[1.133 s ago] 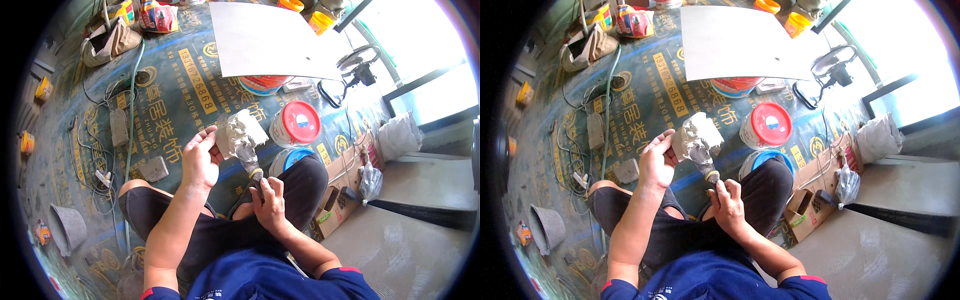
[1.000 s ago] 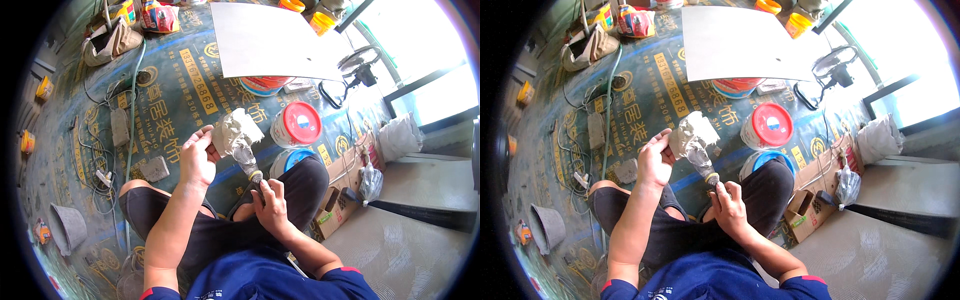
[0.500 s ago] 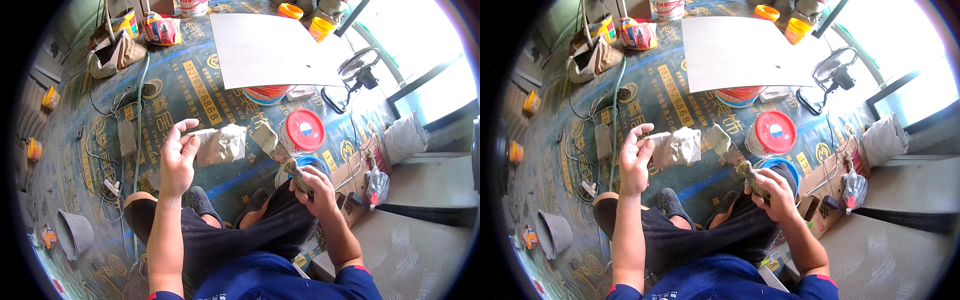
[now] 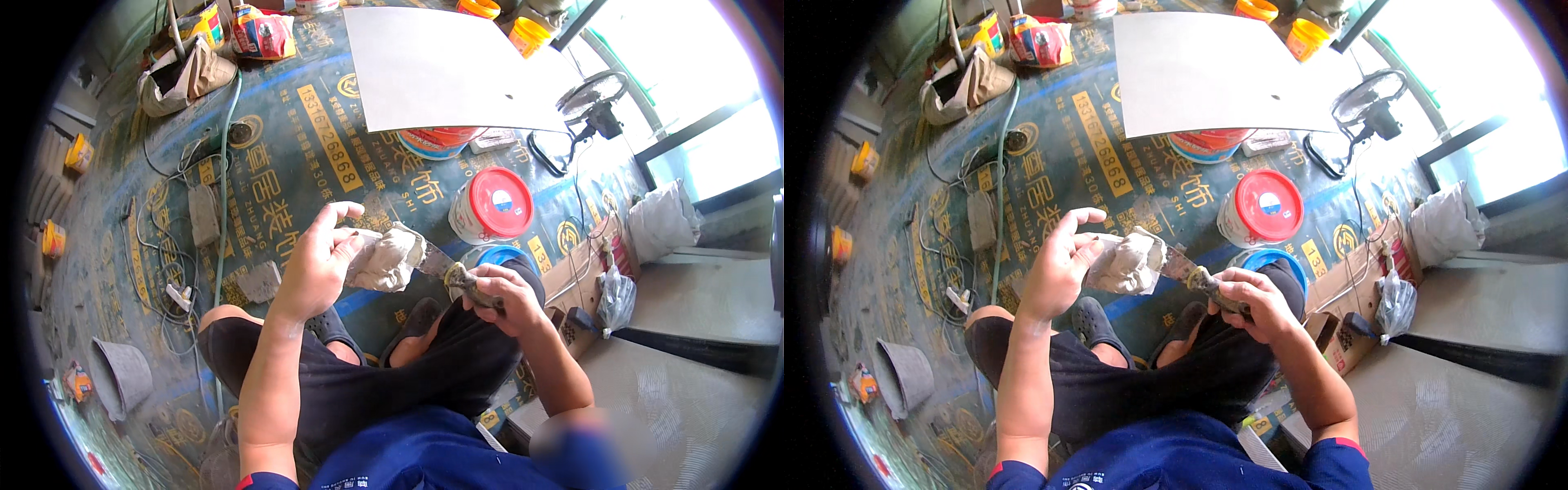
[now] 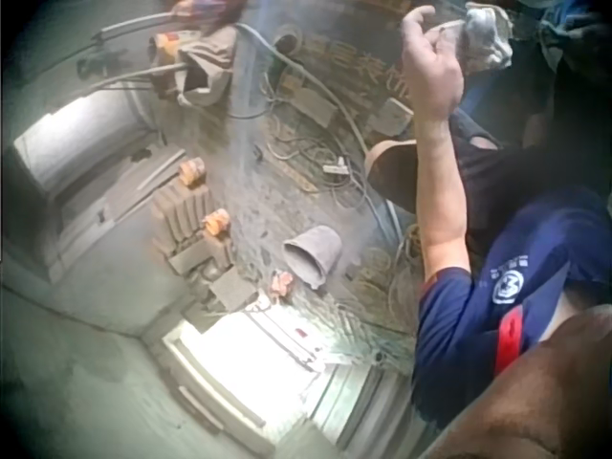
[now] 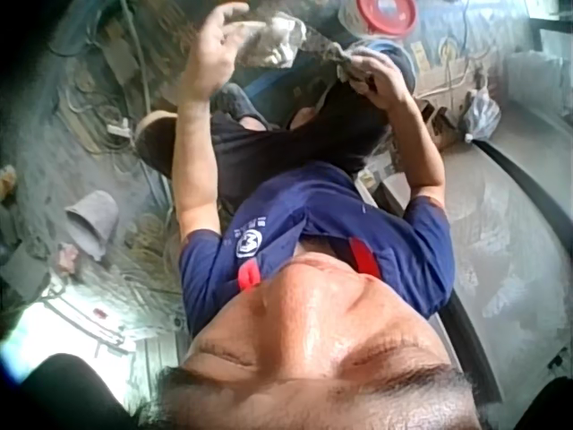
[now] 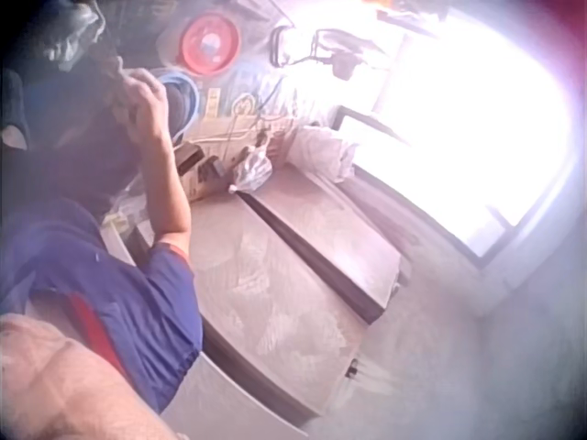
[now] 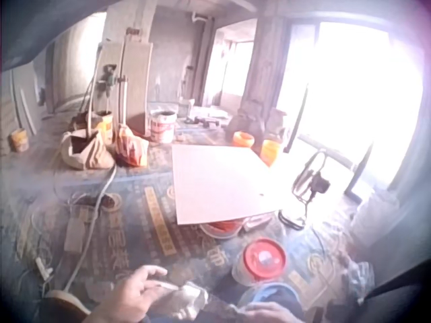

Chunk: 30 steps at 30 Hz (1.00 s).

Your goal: The person prepares a tile for installation by applying adhesive compound to a spacer and attaching it to the back of the tile, then uses a trowel to apply and smooth adhesive across the tile surface.

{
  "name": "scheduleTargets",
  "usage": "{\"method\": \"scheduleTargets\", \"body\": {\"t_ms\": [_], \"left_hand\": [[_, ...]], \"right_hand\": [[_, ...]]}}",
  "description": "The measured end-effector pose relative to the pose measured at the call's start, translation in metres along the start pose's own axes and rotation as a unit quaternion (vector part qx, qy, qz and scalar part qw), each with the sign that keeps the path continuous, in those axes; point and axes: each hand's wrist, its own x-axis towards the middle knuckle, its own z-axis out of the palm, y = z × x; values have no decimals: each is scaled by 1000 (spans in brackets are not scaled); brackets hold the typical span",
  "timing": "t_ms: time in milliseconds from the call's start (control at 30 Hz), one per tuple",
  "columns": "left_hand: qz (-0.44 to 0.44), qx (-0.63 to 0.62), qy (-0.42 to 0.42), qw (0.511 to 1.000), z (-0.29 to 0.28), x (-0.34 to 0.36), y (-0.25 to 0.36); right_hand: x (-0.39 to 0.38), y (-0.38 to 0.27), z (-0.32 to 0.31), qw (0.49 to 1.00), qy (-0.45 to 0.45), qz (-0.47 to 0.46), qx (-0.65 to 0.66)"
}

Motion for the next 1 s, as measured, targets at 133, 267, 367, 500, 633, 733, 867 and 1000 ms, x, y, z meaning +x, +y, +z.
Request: {"method": "scheduleTargets", "body": {"t_ms": [133, 267, 367, 500, 633, 733, 867, 1000], "left_hand": [[-49, -38, -6, 998, -3, 4, -8], [-87, -188, 20, 978, -11, 7, -28], [-121, -268, 45, 955, -8, 10, -24], [-132, -298, 32, 945, -8, 11, -27], [-129, -271, 57, 952, -10, 14, -34], [-123, -262, 44, 956, -10, 14, -25], [-106, -263, 22, 959, -10, 13, -18], [-124, -241, 14, 962, -3, 11, -18]], "right_hand": [[-16, -18, 14, 949, 40, -128, -284], [-23, -23, 27, 680, 39, -428, -594], [-23, -7, 19, 621, 57, -457, -634], [-23, -1, 12, 606, 64, -449, -654], [-34, -22, 12, 686, 56, -391, -611], [-45, -40, 11, 782, 81, -331, -522], [-38, -45, 17, 810, 74, -327, -482], [-28, -46, 36, 739, 28, -369, -563]]}}
